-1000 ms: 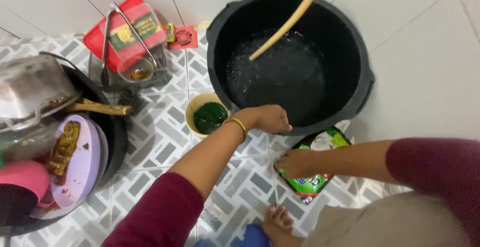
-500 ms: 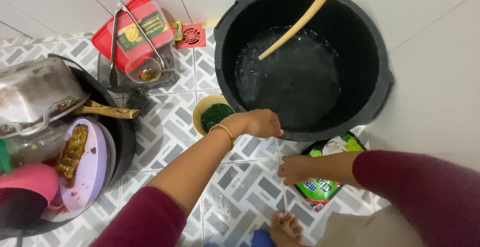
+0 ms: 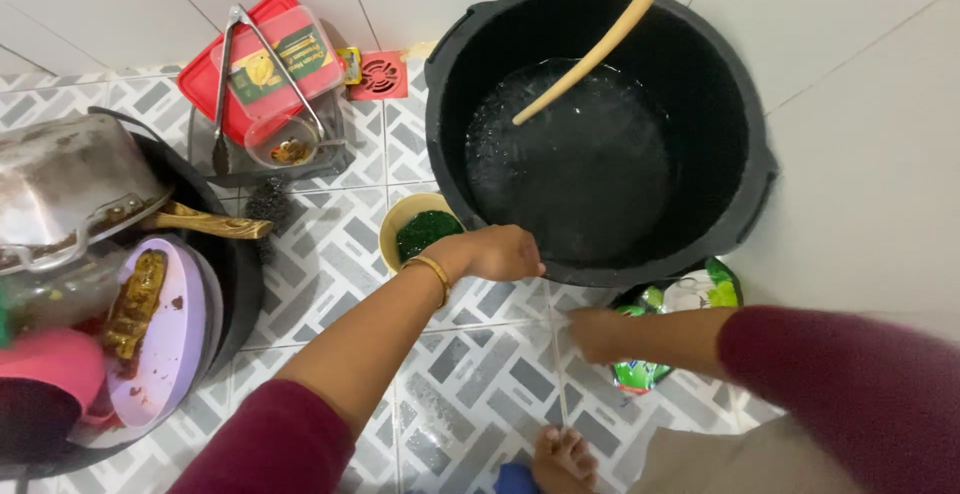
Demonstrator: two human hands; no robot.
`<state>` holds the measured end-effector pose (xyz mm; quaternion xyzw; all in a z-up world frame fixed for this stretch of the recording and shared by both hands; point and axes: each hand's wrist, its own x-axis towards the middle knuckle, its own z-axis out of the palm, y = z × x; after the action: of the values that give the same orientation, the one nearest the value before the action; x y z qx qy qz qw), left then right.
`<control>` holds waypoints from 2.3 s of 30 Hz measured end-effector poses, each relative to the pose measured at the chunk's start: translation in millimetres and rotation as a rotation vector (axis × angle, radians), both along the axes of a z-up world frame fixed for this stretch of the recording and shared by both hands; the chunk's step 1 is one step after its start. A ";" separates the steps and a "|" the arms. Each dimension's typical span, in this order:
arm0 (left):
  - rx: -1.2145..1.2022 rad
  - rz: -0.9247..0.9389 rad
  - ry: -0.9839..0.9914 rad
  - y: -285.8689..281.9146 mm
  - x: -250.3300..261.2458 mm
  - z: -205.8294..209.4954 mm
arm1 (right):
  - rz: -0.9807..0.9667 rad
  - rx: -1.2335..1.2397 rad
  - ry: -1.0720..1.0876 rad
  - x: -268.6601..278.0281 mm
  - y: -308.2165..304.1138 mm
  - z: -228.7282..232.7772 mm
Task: Cleaning dirty dishes and containers in a wash area using a hose and scrubbing tools.
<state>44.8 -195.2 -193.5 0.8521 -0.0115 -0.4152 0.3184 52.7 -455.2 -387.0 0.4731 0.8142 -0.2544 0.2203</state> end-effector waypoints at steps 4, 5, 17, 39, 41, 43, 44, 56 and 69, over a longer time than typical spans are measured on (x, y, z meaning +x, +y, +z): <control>-0.043 0.007 -0.093 9.5 1.1 -26.2 | -0.307 -0.182 -0.204 45.5 -37.2 56.4; -0.074 0.052 -0.126 11.3 1.7 -32.1 | -0.386 -0.227 -0.257 58.3 -48.8 75.8; -0.062 0.184 -0.186 23.0 10.2 -31.1 | -0.958 -0.487 -0.397 192.7 -261.5 47.5; -0.023 0.347 -0.163 109.0 -22.8 -60.3 | -1.593 -0.268 -0.716 151.5 -117.9 197.2; -0.055 0.306 -0.245 123.9 -26.3 -74.3 | -1.603 -0.277 -0.717 145.3 -100.4 213.6; 0.006 0.330 -0.265 133.1 -37.2 -88.7 | -1.544 -0.194 -0.753 142.8 -78.2 226.3; 0.065 0.349 -0.276 136.5 -45.0 -95.8 | -1.486 -0.120 -0.784 141.1 -67.3 233.0; 0.570 0.007 -0.344 144.9 -117.0 -107.5 | -0.554 0.534 0.213 47.0 223.8 181.1; 0.634 0.048 -0.167 167.7 -121.7 -90.5 | -0.924 0.045 0.041 -39.1 298.2 -87.0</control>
<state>-76.9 -27.4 -284.0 0.9399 0.1125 -0.3192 0.0449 13.6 -157.0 -474.0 0.7859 0.5276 -0.3175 0.0574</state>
